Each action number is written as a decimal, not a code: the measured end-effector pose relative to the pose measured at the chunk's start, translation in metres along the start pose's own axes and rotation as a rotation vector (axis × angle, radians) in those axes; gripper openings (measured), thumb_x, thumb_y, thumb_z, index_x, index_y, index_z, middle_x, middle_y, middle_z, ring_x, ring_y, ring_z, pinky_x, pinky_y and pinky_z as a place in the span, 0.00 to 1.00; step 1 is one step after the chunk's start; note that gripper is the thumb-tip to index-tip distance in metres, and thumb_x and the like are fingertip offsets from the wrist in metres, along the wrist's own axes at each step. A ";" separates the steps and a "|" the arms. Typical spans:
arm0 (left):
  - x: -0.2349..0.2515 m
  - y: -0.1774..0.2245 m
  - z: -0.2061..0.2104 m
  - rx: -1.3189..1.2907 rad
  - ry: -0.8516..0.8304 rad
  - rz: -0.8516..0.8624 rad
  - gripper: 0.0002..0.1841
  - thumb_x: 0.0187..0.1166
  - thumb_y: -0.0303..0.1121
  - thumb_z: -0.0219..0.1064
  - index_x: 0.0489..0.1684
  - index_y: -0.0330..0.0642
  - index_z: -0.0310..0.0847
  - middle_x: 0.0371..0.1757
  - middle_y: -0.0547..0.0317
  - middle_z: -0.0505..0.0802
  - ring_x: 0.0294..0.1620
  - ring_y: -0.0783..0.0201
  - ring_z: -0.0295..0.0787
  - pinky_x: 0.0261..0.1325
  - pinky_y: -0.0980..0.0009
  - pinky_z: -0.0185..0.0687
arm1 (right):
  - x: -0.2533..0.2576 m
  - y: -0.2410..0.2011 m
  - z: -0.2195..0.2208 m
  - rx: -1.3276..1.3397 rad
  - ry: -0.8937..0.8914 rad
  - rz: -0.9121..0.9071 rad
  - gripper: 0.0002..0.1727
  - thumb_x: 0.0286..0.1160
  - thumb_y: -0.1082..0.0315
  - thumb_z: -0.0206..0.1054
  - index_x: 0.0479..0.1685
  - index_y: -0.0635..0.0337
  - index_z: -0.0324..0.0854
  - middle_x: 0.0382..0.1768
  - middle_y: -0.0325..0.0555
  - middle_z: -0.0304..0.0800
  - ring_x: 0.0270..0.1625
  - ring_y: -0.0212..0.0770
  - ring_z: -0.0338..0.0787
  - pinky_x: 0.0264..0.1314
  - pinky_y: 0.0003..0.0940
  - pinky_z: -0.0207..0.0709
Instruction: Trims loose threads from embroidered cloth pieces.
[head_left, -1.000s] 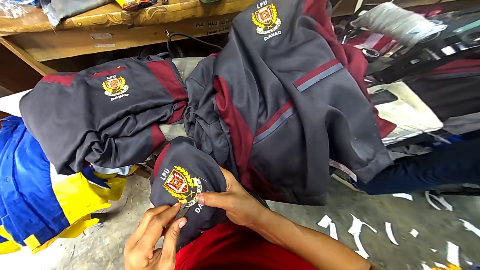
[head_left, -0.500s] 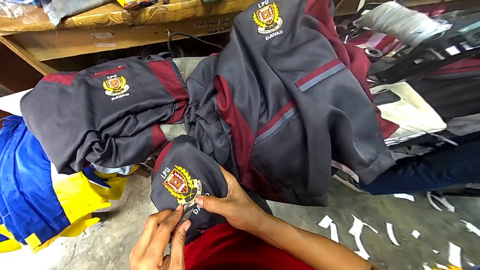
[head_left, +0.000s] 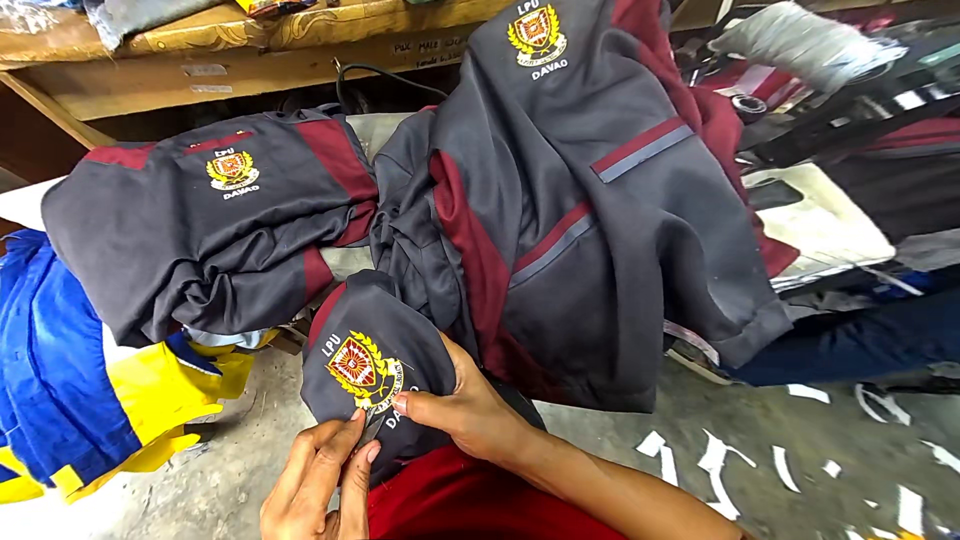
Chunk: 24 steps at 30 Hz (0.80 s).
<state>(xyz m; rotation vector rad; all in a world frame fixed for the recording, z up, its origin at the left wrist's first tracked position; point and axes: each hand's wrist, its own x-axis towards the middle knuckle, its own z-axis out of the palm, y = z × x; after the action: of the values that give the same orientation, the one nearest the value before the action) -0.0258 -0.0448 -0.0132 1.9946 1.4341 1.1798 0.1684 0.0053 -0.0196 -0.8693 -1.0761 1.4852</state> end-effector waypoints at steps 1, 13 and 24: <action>0.000 0.000 0.000 0.006 0.004 0.000 0.11 0.76 0.31 0.75 0.49 0.32 0.94 0.44 0.51 0.92 0.47 0.77 0.89 0.50 0.87 0.85 | 0.000 0.000 0.000 -0.005 0.000 -0.003 0.36 0.60 0.82 0.73 0.76 0.70 0.67 0.62 0.47 0.88 0.64 0.34 0.89 0.70 0.31 0.84; -0.001 -0.008 0.004 -0.207 0.013 -0.057 0.12 0.76 0.30 0.76 0.52 0.34 0.93 0.48 0.56 0.92 0.49 0.74 0.90 0.52 0.83 0.88 | -0.001 -0.002 0.003 -0.002 0.008 -0.004 0.36 0.61 0.83 0.73 0.75 0.70 0.68 0.61 0.46 0.88 0.63 0.33 0.89 0.69 0.29 0.84; -0.001 -0.010 0.007 -0.181 0.040 -0.021 0.11 0.75 0.31 0.76 0.51 0.36 0.93 0.48 0.57 0.91 0.51 0.75 0.89 0.53 0.84 0.87 | -0.001 -0.001 0.003 -0.002 0.009 -0.016 0.35 0.61 0.83 0.72 0.75 0.70 0.67 0.61 0.47 0.88 0.63 0.34 0.90 0.69 0.31 0.85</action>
<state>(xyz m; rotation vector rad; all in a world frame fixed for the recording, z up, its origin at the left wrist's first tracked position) -0.0255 -0.0409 -0.0253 1.8384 1.3133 1.2986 0.1658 0.0041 -0.0177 -0.8665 -1.0757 1.4663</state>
